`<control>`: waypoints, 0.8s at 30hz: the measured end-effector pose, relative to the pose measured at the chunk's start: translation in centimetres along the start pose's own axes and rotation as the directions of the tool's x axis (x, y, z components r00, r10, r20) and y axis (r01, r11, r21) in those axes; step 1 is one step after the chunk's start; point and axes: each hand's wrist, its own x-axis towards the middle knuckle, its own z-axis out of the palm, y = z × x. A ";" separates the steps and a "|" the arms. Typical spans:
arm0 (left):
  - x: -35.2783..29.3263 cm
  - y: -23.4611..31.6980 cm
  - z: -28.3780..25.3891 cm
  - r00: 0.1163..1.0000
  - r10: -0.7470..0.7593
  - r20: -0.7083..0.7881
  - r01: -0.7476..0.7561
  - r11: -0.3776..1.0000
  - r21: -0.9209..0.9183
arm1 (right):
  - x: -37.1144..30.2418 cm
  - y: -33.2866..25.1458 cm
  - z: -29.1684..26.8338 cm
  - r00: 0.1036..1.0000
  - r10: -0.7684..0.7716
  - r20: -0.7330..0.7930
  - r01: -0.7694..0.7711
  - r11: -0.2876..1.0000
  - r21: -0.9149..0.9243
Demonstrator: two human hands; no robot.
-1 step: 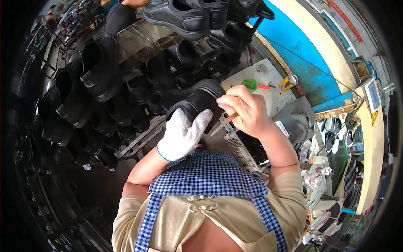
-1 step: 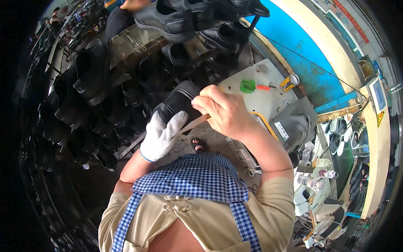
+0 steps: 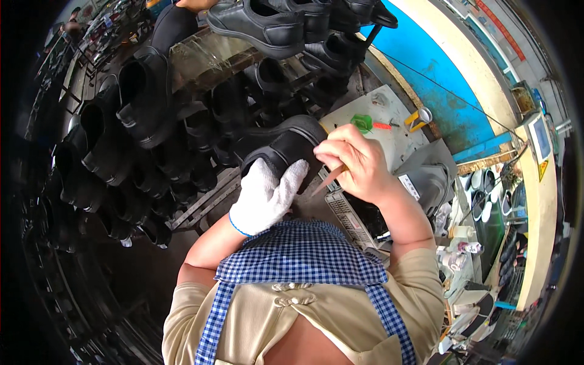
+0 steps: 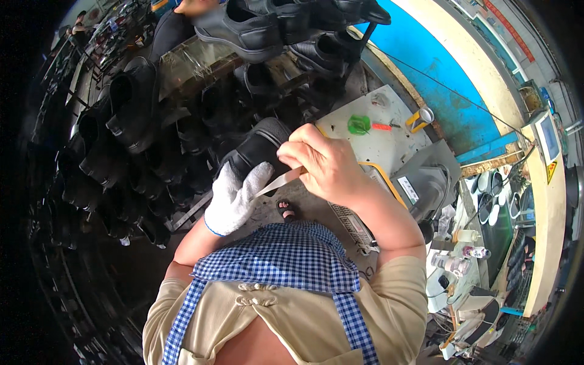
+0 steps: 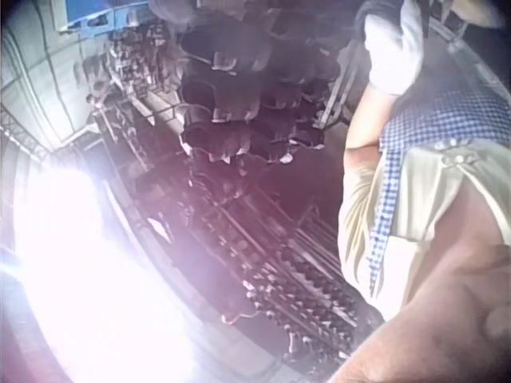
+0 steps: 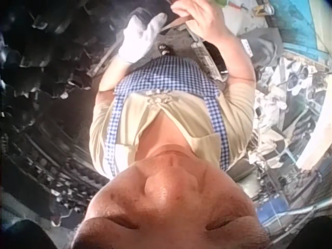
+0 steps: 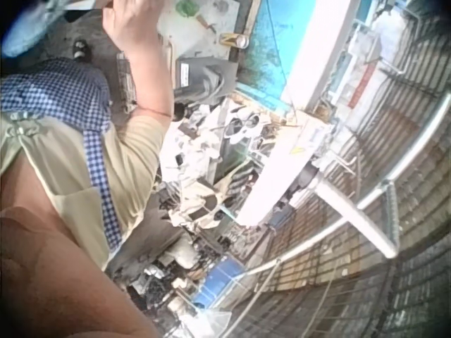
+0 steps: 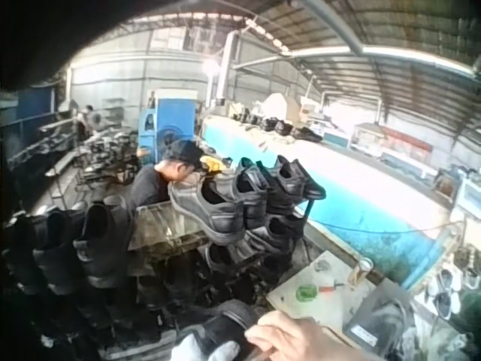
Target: The person uses a small metal tool to scrape and clean the seams and surfaces of black shoes. They handle the shoes one at a time, picking them from a rack, performing the cleaning action, and placing them back. The task is repetitive and focuses on detailed surface maintenance.
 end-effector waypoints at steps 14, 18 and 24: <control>-2.7 -4.7 4.9 0.993 -0.120 0.004 0.117 0.976 0.185 | -8.1 1.4 -0.7 0.692 0.534 0.487 -0.696 0.674 0.250; -3.4 -4.4 5.9 0.980 -0.200 -0.016 0.200 0.973 0.117 | -10.8 1.9 0.0 0.538 0.590 0.602 -0.826 0.513 0.236; -1.9 -4.7 3.5 0.912 -0.227 -0.343 0.156 0.962 -0.222 | -18.3 2.9 5.3 0.547 0.583 0.600 -0.837 0.403 0.371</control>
